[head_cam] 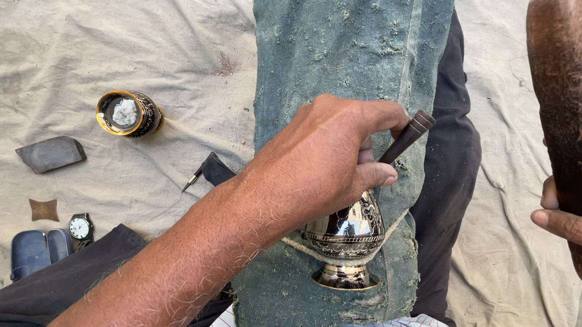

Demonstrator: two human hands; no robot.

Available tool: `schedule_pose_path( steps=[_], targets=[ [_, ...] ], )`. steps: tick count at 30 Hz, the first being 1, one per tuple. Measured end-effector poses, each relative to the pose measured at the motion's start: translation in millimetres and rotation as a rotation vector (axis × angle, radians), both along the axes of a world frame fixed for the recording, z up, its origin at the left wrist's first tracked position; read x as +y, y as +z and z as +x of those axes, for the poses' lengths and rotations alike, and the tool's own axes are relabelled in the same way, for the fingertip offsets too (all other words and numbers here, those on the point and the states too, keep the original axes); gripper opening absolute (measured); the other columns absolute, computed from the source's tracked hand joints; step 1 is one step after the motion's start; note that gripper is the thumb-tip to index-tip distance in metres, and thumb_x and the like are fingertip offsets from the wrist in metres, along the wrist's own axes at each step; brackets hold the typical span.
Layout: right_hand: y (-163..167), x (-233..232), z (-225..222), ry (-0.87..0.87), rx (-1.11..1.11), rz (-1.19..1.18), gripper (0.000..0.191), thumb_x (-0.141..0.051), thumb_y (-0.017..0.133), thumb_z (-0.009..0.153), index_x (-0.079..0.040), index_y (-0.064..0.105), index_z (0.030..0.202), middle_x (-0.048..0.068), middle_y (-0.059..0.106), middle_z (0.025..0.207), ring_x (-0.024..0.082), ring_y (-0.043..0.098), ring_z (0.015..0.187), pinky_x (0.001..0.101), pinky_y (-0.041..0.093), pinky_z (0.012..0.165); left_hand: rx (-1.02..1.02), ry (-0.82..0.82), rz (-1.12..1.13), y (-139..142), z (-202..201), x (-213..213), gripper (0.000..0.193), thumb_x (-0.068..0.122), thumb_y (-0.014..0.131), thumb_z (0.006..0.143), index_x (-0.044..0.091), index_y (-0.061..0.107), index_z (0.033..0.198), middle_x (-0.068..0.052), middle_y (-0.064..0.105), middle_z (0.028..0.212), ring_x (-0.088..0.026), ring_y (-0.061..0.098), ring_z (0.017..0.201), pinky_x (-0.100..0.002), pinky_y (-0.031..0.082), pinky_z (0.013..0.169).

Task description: The person sits on the ground with a small ornate metal vessel braced against a padded leg rest, holds a punch against the vessel's surface, and repeatedly strikes the punch with a wooden mallet to decorate the metal, repositioning the punch between strikes.

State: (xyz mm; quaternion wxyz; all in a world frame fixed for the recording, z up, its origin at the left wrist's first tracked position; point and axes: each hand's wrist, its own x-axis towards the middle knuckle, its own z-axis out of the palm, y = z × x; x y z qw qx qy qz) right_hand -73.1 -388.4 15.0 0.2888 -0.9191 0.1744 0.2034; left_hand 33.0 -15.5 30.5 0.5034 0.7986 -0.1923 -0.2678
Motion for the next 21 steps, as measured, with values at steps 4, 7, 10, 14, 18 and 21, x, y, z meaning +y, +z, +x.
schedule_pose_path(
  steps=[4, 7, 10, 14, 18, 21],
  targets=[
    [-11, -23, 4, 0.281, -0.009, -0.099, 0.041, -0.008, 0.09, 0.067, -0.008, 0.066, 0.1, 0.008, 0.066, 0.076, 0.017, 0.066, 0.059, 0.0305, 0.058, 0.054, -0.046, -0.006, -0.034, 1, -2, 0, 0.043, 0.018, 0.084, 0.078, 0.009, 0.071, 0.118, -0.012, 0.078, 0.092, -0.023, 0.078, 0.088, -0.04, 0.061, 0.076],
    [-16, -36, 13, 0.261, 0.082, -0.109, 0.043, -0.01, 0.09, 0.072, -0.008, 0.063, 0.105, 0.008, 0.065, 0.078, 0.018, 0.067, 0.067, 0.0353, 0.06, 0.063, -0.016, 0.014, -0.006, 1, -3, 0, 0.043, 0.019, 0.083, 0.078, 0.011, 0.071, 0.118, -0.011, 0.078, 0.088, -0.021, 0.078, 0.083, -0.039, 0.061, 0.073],
    [-19, -41, 24, 0.25, 0.138, -0.145, 0.048, -0.01, 0.089, 0.075, -0.01, 0.064, 0.116, 0.008, 0.066, 0.081, 0.021, 0.068, 0.07, 0.039, 0.062, 0.068, 0.011, 0.044, 0.012, 1, -3, 0, 0.044, 0.019, 0.083, 0.077, 0.013, 0.071, 0.119, -0.008, 0.077, 0.082, -0.019, 0.077, 0.076, -0.038, 0.061, 0.068],
    [-20, -41, 33, 0.238, 0.161, -0.239, 0.056, -0.01, 0.09, 0.075, -0.008, 0.062, 0.124, 0.011, 0.07, 0.087, 0.025, 0.072, 0.068, 0.0411, 0.063, 0.068, -0.008, 0.076, 0.017, 1, -7, 3, 0.042, 0.019, 0.083, 0.078, 0.013, 0.071, 0.118, -0.005, 0.074, 0.075, -0.016, 0.075, 0.071, -0.036, 0.061, 0.063],
    [-20, -36, 42, 0.398, -0.015, -0.235, 0.072, -0.008, 0.085, 0.073, -0.008, 0.061, 0.141, 0.01, 0.074, 0.095, 0.02, 0.075, 0.076, 0.0394, 0.064, 0.076, 0.079, 0.107, 0.044, 2, -14, 6, 0.04, 0.019, 0.081, 0.082, 0.015, 0.07, 0.12, -0.002, 0.072, 0.069, -0.013, 0.073, 0.064, -0.034, 0.061, 0.061],
    [-19, -28, 55, -0.09, 0.284, -0.084, 0.045, 0.001, 0.085, 0.083, 0.003, 0.062, 0.122, 0.021, 0.072, 0.096, 0.03, 0.077, 0.079, 0.0482, 0.068, 0.072, 0.012, 0.18, 0.02, 1, -18, 6, 0.038, 0.018, 0.084, 0.08, 0.013, 0.071, 0.115, -0.002, 0.071, 0.07, -0.012, 0.072, 0.063, -0.032, 0.06, 0.058]
  ],
)
